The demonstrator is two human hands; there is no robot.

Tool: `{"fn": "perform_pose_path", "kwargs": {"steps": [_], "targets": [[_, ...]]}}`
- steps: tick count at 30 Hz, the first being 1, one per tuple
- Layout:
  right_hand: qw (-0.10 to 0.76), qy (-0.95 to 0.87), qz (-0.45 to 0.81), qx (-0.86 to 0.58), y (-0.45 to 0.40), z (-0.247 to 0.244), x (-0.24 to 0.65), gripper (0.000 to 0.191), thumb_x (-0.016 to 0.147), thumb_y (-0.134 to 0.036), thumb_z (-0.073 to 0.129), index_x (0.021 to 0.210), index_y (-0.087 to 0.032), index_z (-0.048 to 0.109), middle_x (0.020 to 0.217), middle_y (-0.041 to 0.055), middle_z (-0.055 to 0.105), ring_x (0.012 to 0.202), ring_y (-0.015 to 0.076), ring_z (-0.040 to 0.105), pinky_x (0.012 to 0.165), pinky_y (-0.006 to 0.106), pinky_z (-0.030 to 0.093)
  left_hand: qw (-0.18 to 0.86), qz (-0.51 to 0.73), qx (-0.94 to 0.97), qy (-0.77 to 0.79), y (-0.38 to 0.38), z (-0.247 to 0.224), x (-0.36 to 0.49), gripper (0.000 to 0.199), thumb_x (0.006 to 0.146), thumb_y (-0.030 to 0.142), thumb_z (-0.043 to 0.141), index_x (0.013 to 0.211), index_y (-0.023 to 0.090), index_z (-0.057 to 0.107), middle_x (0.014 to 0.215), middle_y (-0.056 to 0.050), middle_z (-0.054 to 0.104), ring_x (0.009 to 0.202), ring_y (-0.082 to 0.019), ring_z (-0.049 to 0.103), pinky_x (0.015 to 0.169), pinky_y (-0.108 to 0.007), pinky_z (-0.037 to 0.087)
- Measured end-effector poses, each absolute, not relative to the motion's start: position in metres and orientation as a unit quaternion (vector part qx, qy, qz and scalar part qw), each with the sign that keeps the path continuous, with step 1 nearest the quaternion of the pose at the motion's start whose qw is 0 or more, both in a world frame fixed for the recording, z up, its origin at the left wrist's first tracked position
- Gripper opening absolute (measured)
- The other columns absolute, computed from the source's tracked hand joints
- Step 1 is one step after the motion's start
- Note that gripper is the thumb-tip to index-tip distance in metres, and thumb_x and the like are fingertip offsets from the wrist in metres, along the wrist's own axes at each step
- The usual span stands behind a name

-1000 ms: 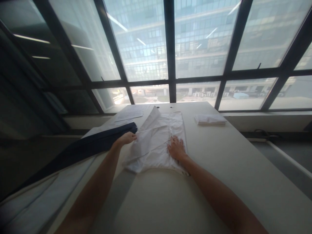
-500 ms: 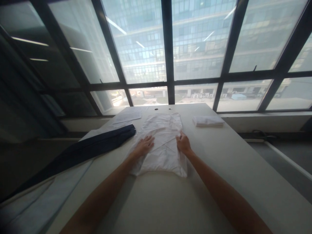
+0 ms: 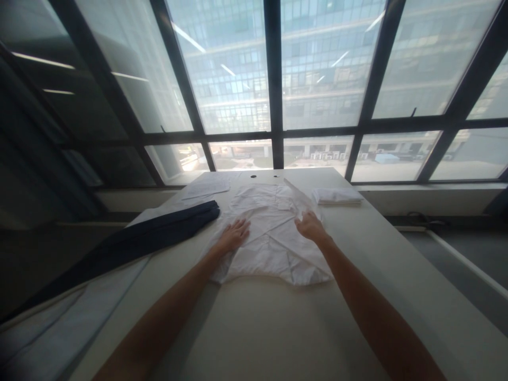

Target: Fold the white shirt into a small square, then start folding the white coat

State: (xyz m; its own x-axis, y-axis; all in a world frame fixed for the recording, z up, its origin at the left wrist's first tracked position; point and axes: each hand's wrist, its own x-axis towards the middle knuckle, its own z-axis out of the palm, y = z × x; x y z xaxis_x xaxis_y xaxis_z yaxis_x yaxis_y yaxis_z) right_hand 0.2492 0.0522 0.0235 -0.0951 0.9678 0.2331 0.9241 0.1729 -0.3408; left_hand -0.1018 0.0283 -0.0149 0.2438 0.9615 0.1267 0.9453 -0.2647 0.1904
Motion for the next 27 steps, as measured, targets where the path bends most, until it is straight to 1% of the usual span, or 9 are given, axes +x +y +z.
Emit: {"fn": "perform_pose_path", "kwargs": {"steps": [3,7,11,15,18,22,24,26,27], "targets": [[0.146,-0.747,0.077,-0.644,0.045,0.008,0.229,0.06,0.099,-0.039,0.043,0.143,0.0,0.051,0.153,0.0267,0.043,0.146,0.0339,0.036,0.117,0.042,0.031,0.036,0.105,0.787,0.606,0.028,-0.016,-0.102,0.053,0.106,0.042,0.032,0.156,0.025,0.038,0.164,-0.01,0.03,0.152,-0.033,0.023,0.118,-0.059,0.02],[0.104,-0.736,0.09,-0.663,0.03,-0.014,0.216,0.064,0.1,-0.043,0.04,0.149,-0.002,0.044,0.156,0.0257,0.038,0.147,0.0351,0.033,0.117,0.049,0.029,0.031,0.101,0.788,0.606,0.028,-0.017,-0.103,0.055,0.105,0.044,0.031,0.156,0.024,0.038,0.164,-0.01,0.031,0.152,-0.032,0.023,0.119,-0.058,0.019],[0.108,-0.735,0.021,-0.669,0.019,-0.026,0.209,0.062,0.103,-0.041,0.034,0.153,-0.007,0.038,0.162,0.0213,0.029,0.151,0.0348,0.023,0.119,0.056,0.019,0.02,0.099,0.788,0.608,0.025,-0.017,-0.1,0.053,0.105,0.042,0.031,0.156,0.026,0.037,0.164,-0.01,0.03,0.153,-0.031,0.022,0.118,-0.058,0.02],[0.108,-0.738,-0.003,-0.666,0.015,-0.028,0.207,0.063,0.103,-0.041,0.031,0.155,-0.006,0.036,0.163,0.0204,0.028,0.151,0.0337,0.02,0.119,0.055,0.016,0.003,0.085,0.784,0.616,0.018,-0.013,-0.095,0.052,0.105,0.04,0.034,0.156,0.029,0.036,0.165,-0.009,0.029,0.153,-0.032,0.021,0.118,-0.057,0.021],[0.105,-0.749,-0.004,-0.654,0.01,-0.028,0.211,0.063,0.103,-0.04,0.031,0.155,-0.006,0.035,0.164,0.0199,0.027,0.152,0.0327,0.02,0.12,0.054,0.014,0.004,0.064,0.785,0.616,0.006,-0.011,-0.093,0.054,0.105,0.04,0.034,0.157,0.027,0.034,0.165,-0.012,0.026,0.153,-0.035,0.02,0.116,-0.061,0.022],[0.095,-0.767,0.005,-0.635,-0.011,-0.036,0.222,0.064,0.102,-0.04,0.032,0.157,-0.006,0.032,0.165,0.0198,0.023,0.153,0.0333,0.017,0.12,0.054,0.011,0.007,0.034,0.793,0.608,-0.025,-0.013,-0.095,0.06,0.104,0.046,0.033,0.159,0.022,0.03,0.166,-0.016,0.021,0.153,-0.04,0.015,0.114,-0.065,0.024],[0.09,-0.774,0.01,-0.627,-0.024,-0.042,0.229,0.065,0.102,-0.042,0.033,0.157,-0.007,0.032,0.165,0.0197,0.022,0.153,0.0339,0.015,0.12,0.056,0.011,0.001,0.023,0.803,0.595,-0.04,-0.012,-0.098,0.061,0.103,0.049,0.036,0.158,0.023,0.032,0.165,-0.016,0.024,0.152,-0.042,0.018,0.112,-0.064,0.026],[0.087,-0.781,0.018,-0.619,-0.03,-0.044,0.234,0.065,0.101,-0.043,0.035,0.156,-0.008,0.035,0.165,0.0195,0.024,0.153,0.0335,0.017,0.12,0.054,0.013,-0.01,0.024,0.814,0.58,-0.05,-0.009,-0.099,0.06,0.101,0.051,0.042,0.155,0.025,0.039,0.161,-0.017,0.035,0.148,-0.04,0.028,0.111,-0.06,0.031],[0.091,-0.784,0.022,-0.613,-0.028,-0.043,0.236,0.064,0.101,-0.043,0.036,0.155,-0.008,0.038,0.163,0.0196,0.028,0.152,0.0326,0.02,0.121,0.052,0.016,-0.016,0.033,0.818,0.575,-0.053,-0.007,-0.099,0.056,0.1,0.049,0.044,0.151,0.025,0.045,0.156,-0.017,0.042,0.145,-0.039,0.035,0.11,-0.057,0.035]]}}
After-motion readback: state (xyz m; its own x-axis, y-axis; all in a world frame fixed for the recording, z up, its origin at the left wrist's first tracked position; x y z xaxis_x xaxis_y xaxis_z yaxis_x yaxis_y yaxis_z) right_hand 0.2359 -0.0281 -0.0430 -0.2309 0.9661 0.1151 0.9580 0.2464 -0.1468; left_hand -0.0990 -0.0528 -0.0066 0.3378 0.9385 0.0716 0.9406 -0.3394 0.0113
